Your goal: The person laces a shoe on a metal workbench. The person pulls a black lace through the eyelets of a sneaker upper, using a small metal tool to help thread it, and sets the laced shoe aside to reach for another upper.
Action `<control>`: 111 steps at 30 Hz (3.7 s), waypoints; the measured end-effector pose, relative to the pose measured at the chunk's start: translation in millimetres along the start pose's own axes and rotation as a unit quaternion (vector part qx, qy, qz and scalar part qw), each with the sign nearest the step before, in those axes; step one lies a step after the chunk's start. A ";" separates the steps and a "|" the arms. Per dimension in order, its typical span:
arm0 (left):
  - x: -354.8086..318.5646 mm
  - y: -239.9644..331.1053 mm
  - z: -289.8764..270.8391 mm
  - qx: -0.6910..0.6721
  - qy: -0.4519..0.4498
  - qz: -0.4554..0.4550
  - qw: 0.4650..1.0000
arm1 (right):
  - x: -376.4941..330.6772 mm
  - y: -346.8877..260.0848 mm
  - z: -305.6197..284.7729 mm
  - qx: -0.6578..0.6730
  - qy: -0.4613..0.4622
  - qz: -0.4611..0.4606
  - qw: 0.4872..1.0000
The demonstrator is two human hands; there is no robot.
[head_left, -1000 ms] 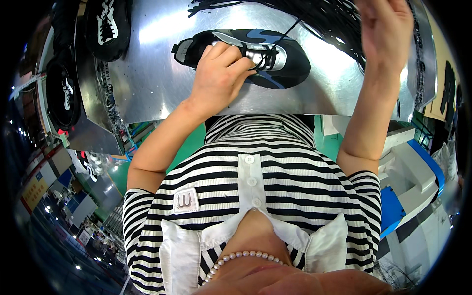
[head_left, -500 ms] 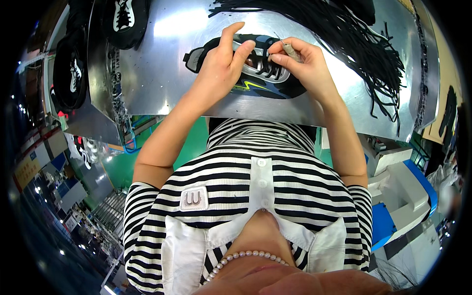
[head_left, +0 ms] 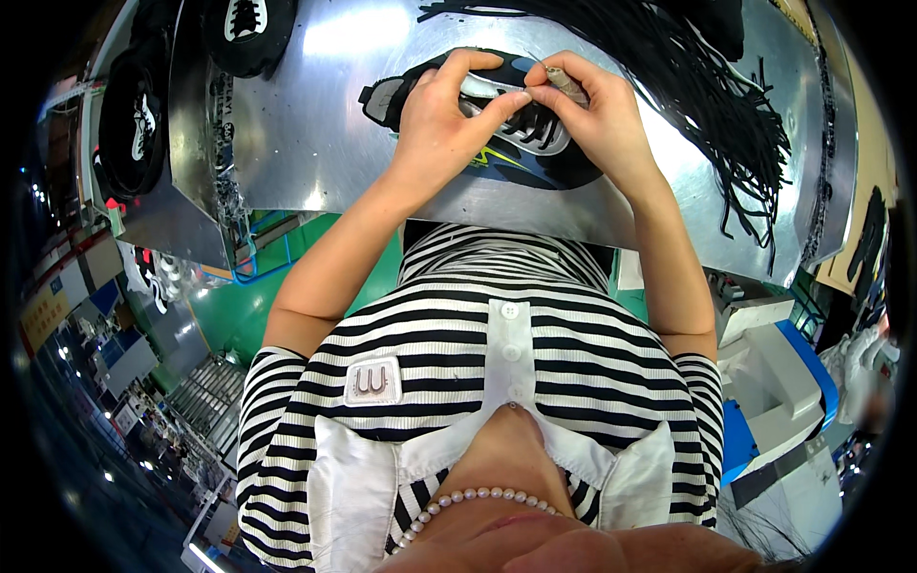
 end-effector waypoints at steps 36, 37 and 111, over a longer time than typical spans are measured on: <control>-10.3 13.6 5.6 -0.067 -0.012 -0.007 0.998 | -12.9 -13.2 16.9 -0.337 -0.014 -0.074 0.939; -9.7 10.6 3.2 -0.084 -0.010 -0.026 0.996 | -13.4 -18.3 4.6 -0.351 -0.030 -0.078 0.933; 30.9 15.4 12.8 -0.243 -0.041 -0.183 0.952 | -63.0 -29.8 20.6 -0.058 0.136 -0.184 0.972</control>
Point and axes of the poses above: each hand's wrist, its own x-axis towards the middle knuckle, its own z-axis out of the palm, y = z × x, the point moved 1 cm from there along x, towards the middle knuckle, and after that the axes turned 5 degrees about -x, right-handed, at the moved point
